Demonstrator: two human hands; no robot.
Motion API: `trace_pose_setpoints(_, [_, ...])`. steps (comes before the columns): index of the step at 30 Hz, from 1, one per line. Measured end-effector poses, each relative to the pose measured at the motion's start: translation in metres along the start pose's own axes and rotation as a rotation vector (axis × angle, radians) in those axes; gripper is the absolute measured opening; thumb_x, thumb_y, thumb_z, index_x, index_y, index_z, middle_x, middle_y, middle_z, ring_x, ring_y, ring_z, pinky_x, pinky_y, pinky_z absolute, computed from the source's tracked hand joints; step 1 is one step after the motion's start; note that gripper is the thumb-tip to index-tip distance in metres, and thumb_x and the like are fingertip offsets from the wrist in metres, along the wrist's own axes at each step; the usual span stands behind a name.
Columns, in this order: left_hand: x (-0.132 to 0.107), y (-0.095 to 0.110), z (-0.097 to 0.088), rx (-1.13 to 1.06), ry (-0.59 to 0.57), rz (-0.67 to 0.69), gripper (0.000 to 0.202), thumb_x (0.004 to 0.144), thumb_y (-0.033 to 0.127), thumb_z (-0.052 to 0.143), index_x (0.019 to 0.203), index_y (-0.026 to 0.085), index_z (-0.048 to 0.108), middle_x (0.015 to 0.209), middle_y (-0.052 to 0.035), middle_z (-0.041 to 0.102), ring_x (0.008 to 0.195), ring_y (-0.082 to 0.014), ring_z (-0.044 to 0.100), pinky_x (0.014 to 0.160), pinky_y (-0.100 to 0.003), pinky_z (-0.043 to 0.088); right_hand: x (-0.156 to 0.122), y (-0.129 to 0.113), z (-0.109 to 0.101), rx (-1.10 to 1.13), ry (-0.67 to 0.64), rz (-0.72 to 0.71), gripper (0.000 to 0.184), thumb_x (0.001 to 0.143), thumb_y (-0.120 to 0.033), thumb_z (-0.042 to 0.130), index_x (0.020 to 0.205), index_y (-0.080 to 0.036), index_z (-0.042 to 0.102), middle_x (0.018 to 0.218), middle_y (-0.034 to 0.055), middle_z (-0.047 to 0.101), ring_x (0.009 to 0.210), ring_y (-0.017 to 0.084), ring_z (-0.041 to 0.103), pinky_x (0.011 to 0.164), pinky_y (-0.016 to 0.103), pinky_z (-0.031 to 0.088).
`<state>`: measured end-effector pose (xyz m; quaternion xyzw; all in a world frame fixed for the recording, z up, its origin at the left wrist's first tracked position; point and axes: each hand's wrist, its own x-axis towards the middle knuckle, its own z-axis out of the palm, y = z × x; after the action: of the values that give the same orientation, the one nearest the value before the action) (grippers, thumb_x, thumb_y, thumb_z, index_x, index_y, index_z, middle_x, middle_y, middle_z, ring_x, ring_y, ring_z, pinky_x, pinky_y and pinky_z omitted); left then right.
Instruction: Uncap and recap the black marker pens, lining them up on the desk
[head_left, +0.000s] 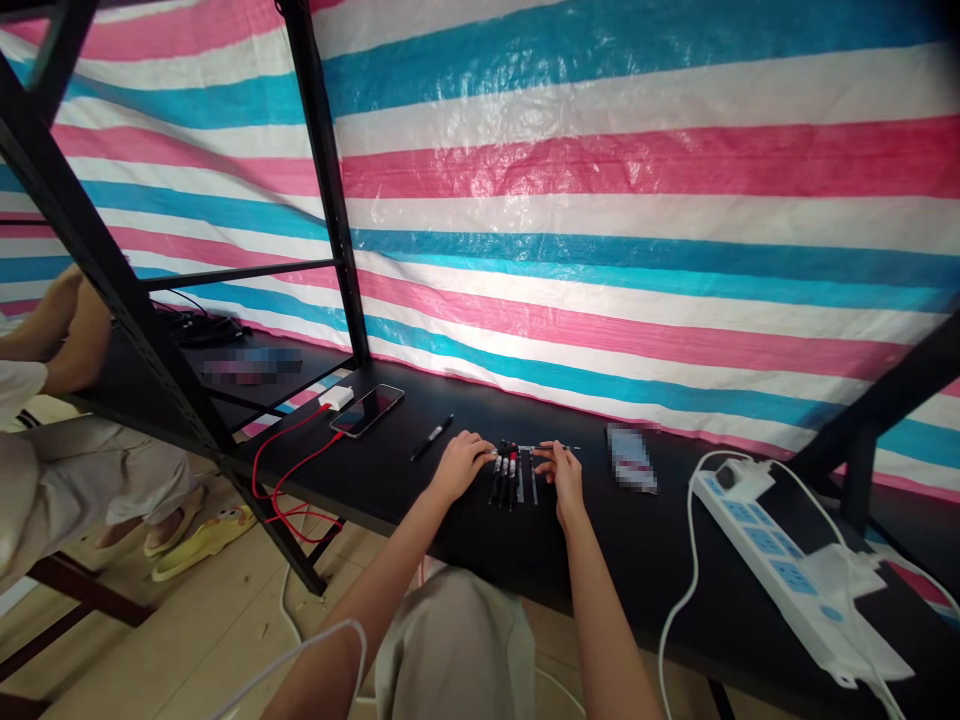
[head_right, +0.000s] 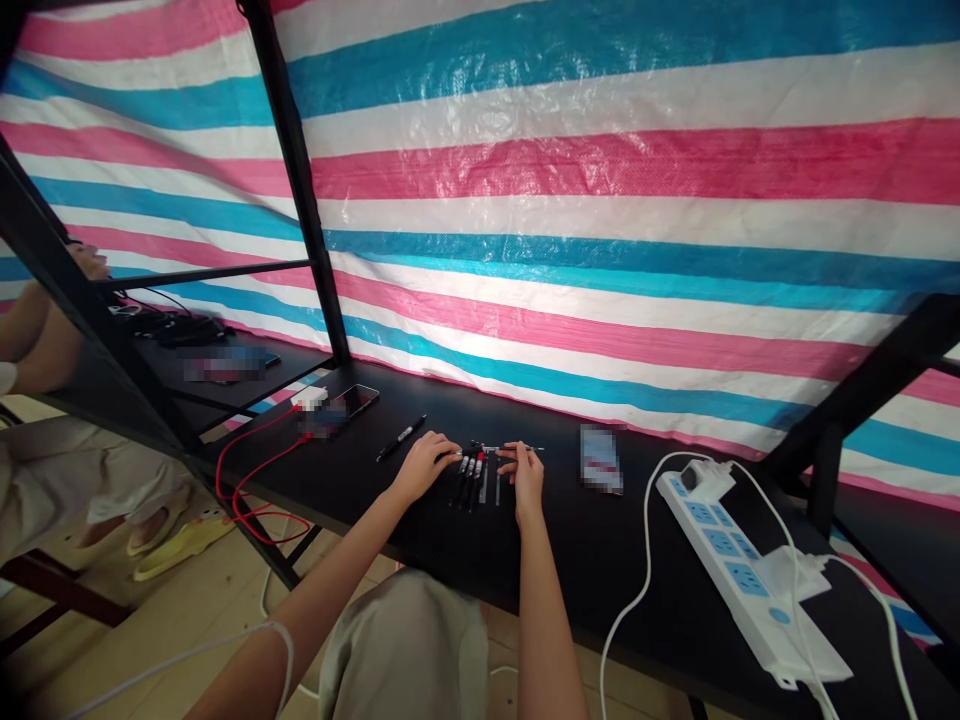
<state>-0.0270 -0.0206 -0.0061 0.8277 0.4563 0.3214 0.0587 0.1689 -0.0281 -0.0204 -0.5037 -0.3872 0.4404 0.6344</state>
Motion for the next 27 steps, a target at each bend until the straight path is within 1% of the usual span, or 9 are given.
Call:
trace_pose_setpoints(3, [0.0, 0.002, -0.001, -0.004, -0.009, 0.003, 0.021, 0.084, 0.034, 0.046, 0.089, 0.023, 0.063, 0.086, -0.0021, 0.06, 0.086, -0.0157, 0.048, 0.077, -0.028, 0.037, -0.004, -0.002, 0.002, -0.181, -0.027, -0.083, 0.048, 0.072, -0.057, 0.044, 0.083, -0.014, 0.061, 0.074, 0.0065, 0.065, 0.044, 0.009, 0.049, 0.04, 0.019, 0.028])
trace_pose_setpoints(5, [-0.001, 0.004, -0.002, -0.004, -0.028, 0.006, 0.02, 0.083, 0.034, 0.047, 0.089, 0.024, 0.063, 0.086, -0.0021, 0.06, 0.087, -0.0159, 0.048, 0.078, -0.029, 0.036, -0.009, -0.004, 0.005, -0.401, -0.051, -0.15, 0.045, 0.074, -0.055, 0.043, 0.081, -0.015, 0.064, 0.069, 0.0035, 0.063, 0.046, 0.009, 0.048, 0.047, 0.021, 0.033])
trace_pose_setpoints(7, [-0.001, 0.006, -0.003, -0.004, -0.031, 0.0, 0.02, 0.083, 0.034, 0.047, 0.088, 0.023, 0.063, 0.085, -0.0023, 0.06, 0.087, -0.016, 0.048, 0.078, -0.029, 0.036, -0.015, -0.008, 0.008, -0.616, -0.079, -0.193, 0.041, 0.075, -0.052, 0.044, 0.083, -0.018, 0.066, 0.068, 0.0014, 0.063, 0.051, 0.011, 0.05, 0.055, 0.023, 0.036])
trace_pose_setpoints(10, [-0.001, 0.007, -0.006, -0.006, 0.034, -0.033, 0.022, 0.085, 0.035, 0.044, 0.084, 0.021, 0.061, 0.085, -0.0024, 0.06, 0.086, -0.0158, 0.048, 0.078, -0.029, 0.035, -0.024, -0.016, 0.012, -0.814, -0.066, -0.225, 0.039, 0.078, -0.049, 0.04, 0.093, -0.022, 0.064, 0.078, 0.0006, 0.064, 0.065, 0.014, 0.054, 0.061, 0.023, 0.037])
trace_pose_setpoints(12, [-0.001, 0.008, -0.007, -0.001, 0.1, -0.057, 0.024, 0.086, 0.035, 0.041, 0.084, 0.02, 0.06, 0.083, -0.0023, 0.06, 0.083, -0.0155, 0.048, 0.077, -0.029, 0.035, -0.027, -0.02, 0.011, -0.906, -0.009, -0.233, 0.039, 0.081, -0.047, 0.035, 0.094, -0.023, 0.063, 0.085, 0.0012, 0.064, 0.073, 0.015, 0.055, 0.062, 0.023, 0.035])
trace_pose_setpoints(14, [-0.001, 0.008, -0.009, 0.02, 0.159, -0.089, 0.025, 0.086, 0.036, 0.039, 0.084, 0.02, 0.059, 0.082, -0.0023, 0.059, 0.082, -0.0157, 0.047, 0.077, -0.029, 0.034, -0.028, -0.022, 0.009, -0.996, 0.054, -0.229, 0.038, 0.083, -0.046, 0.032, 0.093, -0.024, 0.062, 0.087, 0.0015, 0.063, 0.076, 0.015, 0.055, 0.061, 0.022, 0.034])
trace_pose_setpoints(18, [-0.001, 0.003, -0.011, 0.12, 0.234, -0.191, 0.025, 0.085, 0.038, 0.04, 0.085, 0.021, 0.058, 0.082, -0.0028, 0.058, 0.085, -0.0172, 0.047, 0.077, -0.031, 0.031, -0.025, -0.018, 0.006, -1.139, 0.093, -0.148, 0.031, 0.083, -0.041, 0.034, 0.088, -0.022, 0.059, 0.078, 0.0012, 0.061, 0.069, 0.015, 0.054, 0.055, 0.022, 0.03])
trace_pose_setpoints(22, [0.002, -0.011, -0.012, 0.263, 0.26, -0.283, 0.021, 0.083, 0.036, 0.043, 0.083, 0.021, 0.058, 0.083, -0.0049, 0.057, 0.088, -0.0207, 0.045, 0.08, -0.036, 0.028, -0.024, -0.015, 0.007, -1.233, 0.084, -0.09, 0.028, 0.082, -0.041, 0.038, 0.079, -0.021, 0.058, 0.074, 0.0019, 0.06, 0.068, 0.015, 0.054, 0.053, 0.023, 0.028])
trace_pose_setpoints(27, [0.005, -0.028, -0.007, 0.491, 0.218, -0.375, 0.018, 0.082, 0.028, 0.043, 0.082, 0.018, 0.059, 0.089, -0.0106, 0.054, 0.092, -0.0256, 0.041, 0.079, -0.04, 0.028, -0.027, -0.016, 0.007, -1.278, 0.033, -0.121, 0.028, 0.083, -0.038, 0.037, 0.075, -0.021, 0.058, 0.076, 0.0024, 0.06, 0.07, 0.015, 0.055, 0.055, 0.022, 0.03])
